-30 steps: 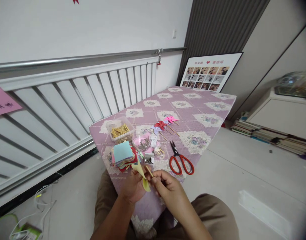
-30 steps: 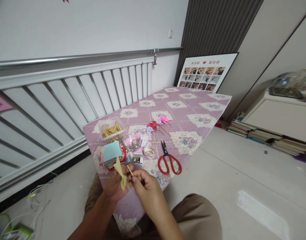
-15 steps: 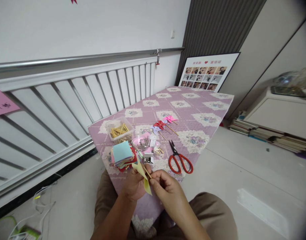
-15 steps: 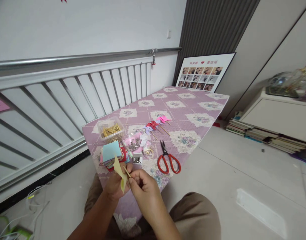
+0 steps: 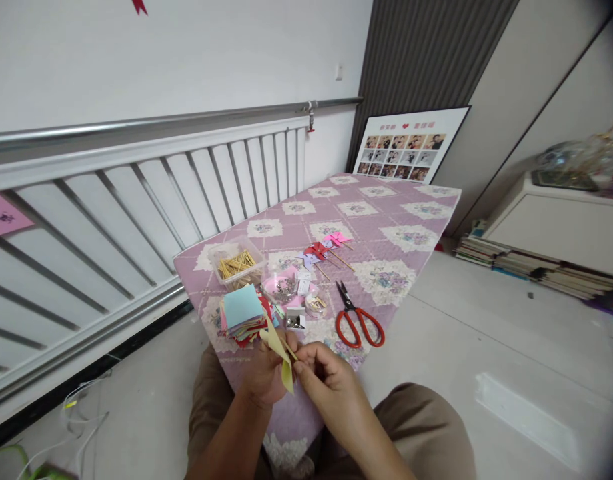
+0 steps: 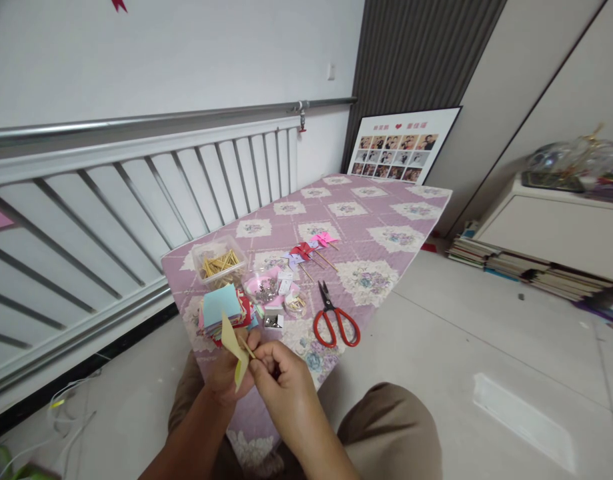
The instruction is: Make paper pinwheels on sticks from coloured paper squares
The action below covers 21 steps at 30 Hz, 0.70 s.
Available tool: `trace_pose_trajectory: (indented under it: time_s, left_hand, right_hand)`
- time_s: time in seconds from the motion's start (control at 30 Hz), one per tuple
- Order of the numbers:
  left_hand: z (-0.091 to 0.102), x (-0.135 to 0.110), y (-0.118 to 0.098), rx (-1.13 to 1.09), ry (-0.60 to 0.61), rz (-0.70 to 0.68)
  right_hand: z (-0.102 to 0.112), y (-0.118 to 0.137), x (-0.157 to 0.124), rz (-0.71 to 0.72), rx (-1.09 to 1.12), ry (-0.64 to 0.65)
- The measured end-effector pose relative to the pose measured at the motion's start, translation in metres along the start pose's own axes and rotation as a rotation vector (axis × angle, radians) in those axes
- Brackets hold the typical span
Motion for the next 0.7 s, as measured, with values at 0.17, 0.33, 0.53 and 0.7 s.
trace_pose_trajectory:
  time_s: [0.17, 0.33, 0.53, 0.7]
  left_hand:
    - [0.002, 0.0, 0.0, 0.015, -0.01, 0.003]
    - [0.002, 0.0, 0.001, 0.01, -0.008, 0.004]
    - [-0.002, -0.001, 0.002, -0.037, 0.003, 0.023]
    - [-0.008, -0.001, 0.001, -0.071, 0.021, 0.023]
  right_hand:
    - [0.0, -0.001, 0.001, -0.007, -0.01, 0.0]
    - [0.0, 0.0, 0.0, 0.023, -0.047, -0.006]
    - [0.004, 0.009, -0.002, 0.12, -0.166, -0.06]
    - [0.006, 0.016, -0.003, 0.165, -0.236, -0.065]
Point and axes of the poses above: each hand's wrist, its own x-axis towards the middle knuckle, its own z-axis out of the back of the hand, y = z × x, the point moved 9 cm from there along x, towards the middle knuckle, and after that the axes turned 2 degrees about z, right-handed, at the moved point
